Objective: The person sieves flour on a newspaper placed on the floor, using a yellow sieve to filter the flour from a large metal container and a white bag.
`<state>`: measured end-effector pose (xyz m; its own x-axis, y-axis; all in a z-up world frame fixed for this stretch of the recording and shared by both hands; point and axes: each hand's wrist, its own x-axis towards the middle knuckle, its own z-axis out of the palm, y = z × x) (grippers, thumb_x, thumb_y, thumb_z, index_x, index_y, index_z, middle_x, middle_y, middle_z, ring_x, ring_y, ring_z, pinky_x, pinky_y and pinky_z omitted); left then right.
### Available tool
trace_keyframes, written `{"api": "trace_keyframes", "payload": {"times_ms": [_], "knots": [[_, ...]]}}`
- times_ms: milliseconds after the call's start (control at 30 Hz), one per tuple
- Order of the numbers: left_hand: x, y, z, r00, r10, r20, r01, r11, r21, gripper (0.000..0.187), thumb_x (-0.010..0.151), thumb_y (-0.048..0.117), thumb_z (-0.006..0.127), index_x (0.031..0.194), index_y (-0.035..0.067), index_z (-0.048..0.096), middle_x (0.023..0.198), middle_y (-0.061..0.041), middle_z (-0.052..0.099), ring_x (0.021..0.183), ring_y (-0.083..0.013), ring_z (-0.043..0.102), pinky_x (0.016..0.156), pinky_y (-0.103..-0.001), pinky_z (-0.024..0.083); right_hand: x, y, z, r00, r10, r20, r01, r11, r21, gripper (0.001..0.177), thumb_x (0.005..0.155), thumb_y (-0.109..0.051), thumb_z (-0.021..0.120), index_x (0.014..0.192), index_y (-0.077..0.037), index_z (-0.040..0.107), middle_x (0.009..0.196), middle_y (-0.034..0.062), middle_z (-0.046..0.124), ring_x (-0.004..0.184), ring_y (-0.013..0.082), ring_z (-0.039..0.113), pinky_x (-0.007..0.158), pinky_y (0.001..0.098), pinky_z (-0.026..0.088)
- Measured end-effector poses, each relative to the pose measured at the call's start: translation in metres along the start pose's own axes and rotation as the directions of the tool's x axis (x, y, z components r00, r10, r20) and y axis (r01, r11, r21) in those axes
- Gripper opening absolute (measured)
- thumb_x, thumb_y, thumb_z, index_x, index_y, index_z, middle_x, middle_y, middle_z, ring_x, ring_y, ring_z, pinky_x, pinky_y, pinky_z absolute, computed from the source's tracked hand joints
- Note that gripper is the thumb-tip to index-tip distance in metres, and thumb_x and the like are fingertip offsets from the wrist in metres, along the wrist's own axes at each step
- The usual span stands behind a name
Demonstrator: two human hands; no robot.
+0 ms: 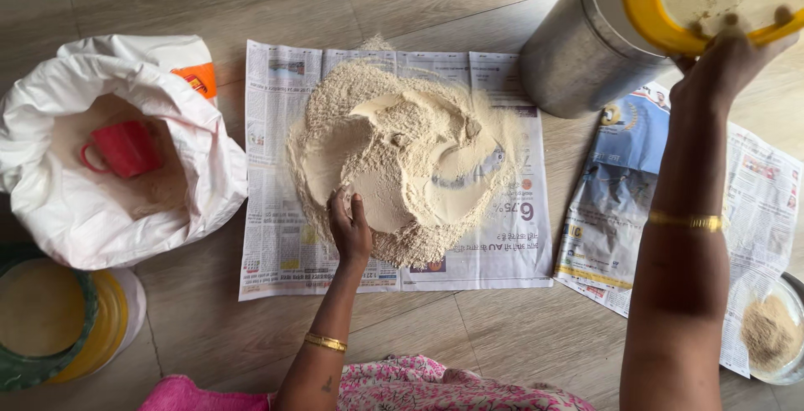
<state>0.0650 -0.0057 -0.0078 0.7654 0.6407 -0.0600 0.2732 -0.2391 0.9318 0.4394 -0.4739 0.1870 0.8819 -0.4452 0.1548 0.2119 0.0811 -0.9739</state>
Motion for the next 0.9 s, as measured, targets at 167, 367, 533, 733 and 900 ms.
{"api": "trace_keyframes", "payload": {"times_ms": [167,367,533,733,900], "knots": [[0.009,-0.03,-0.016,0.987,0.099,-0.129,-0.083,0.989,0.12,0.062,0.11,0.039,0.044,0.149,-0.009,0.039,0.154,-0.03,0.04,0.146,-0.0419,0.04,0.119,-0.049,0.039,-0.122,0.033,0.032,0.931,-0.113,0.346,0.111,0.994,0.025,0.077,0.096,0.021,0.033,0.163,-0.015,0.019,0.155,0.0286,0.043,0.125,0.0345,0.064,0.1,0.0471,0.067],[0.016,-0.08,-0.021,0.987,0.053,-0.153,0.008,0.929,0.369,0.074,0.108,0.048,0.042,0.156,-0.008,0.03,0.161,-0.03,0.032,0.151,-0.0435,0.032,0.124,-0.053,0.028,-0.223,0.119,0.097,0.817,-0.31,0.487,0.557,0.645,-0.524,0.088,0.075,0.024,0.04,0.159,0.001,0.022,0.155,0.0326,0.038,0.146,0.0518,0.035,0.121,0.0609,0.031],[0.021,-0.096,-0.011,0.996,0.007,-0.085,0.035,0.872,0.488,0.083,0.106,0.057,0.035,0.16,-0.004,0.018,0.166,-0.03,0.021,0.155,-0.0429,0.024,0.125,-0.056,0.02,-0.252,0.153,0.107,0.858,-0.16,0.487,0.483,0.574,-0.662,0.069,0.089,0.014,0.051,0.151,0.0,0.024,0.133,0.0253,0.051,0.127,0.0412,0.055,0.108,0.0489,0.055],[0.027,-0.093,0.01,0.998,0.059,-0.021,-0.049,0.939,0.341,0.087,0.107,0.062,0.029,0.161,-0.004,0.009,0.168,-0.032,0.015,0.157,-0.0449,0.019,0.128,-0.055,0.018,-0.293,0.151,0.111,0.854,0.134,0.502,0.315,0.634,-0.706,0.067,0.092,0.013,0.042,0.153,0.001,0.019,0.135,0.0254,0.051,0.102,0.0381,0.064,0.078,0.043,0.066],[0.043,-0.08,0.044,0.999,0.007,-0.042,0.001,0.982,0.187,0.087,0.104,0.06,0.031,0.162,-0.001,0.01,0.169,-0.03,0.015,0.157,-0.0461,0.018,0.127,-0.055,0.017,-0.352,0.136,0.108,0.818,0.114,0.564,0.278,0.78,-0.56,0.074,0.082,0.018,0.038,0.152,0.004,0.017,0.128,0.0296,0.054,0.12,0.045,0.061,0.092,0.0454,0.066]]}}
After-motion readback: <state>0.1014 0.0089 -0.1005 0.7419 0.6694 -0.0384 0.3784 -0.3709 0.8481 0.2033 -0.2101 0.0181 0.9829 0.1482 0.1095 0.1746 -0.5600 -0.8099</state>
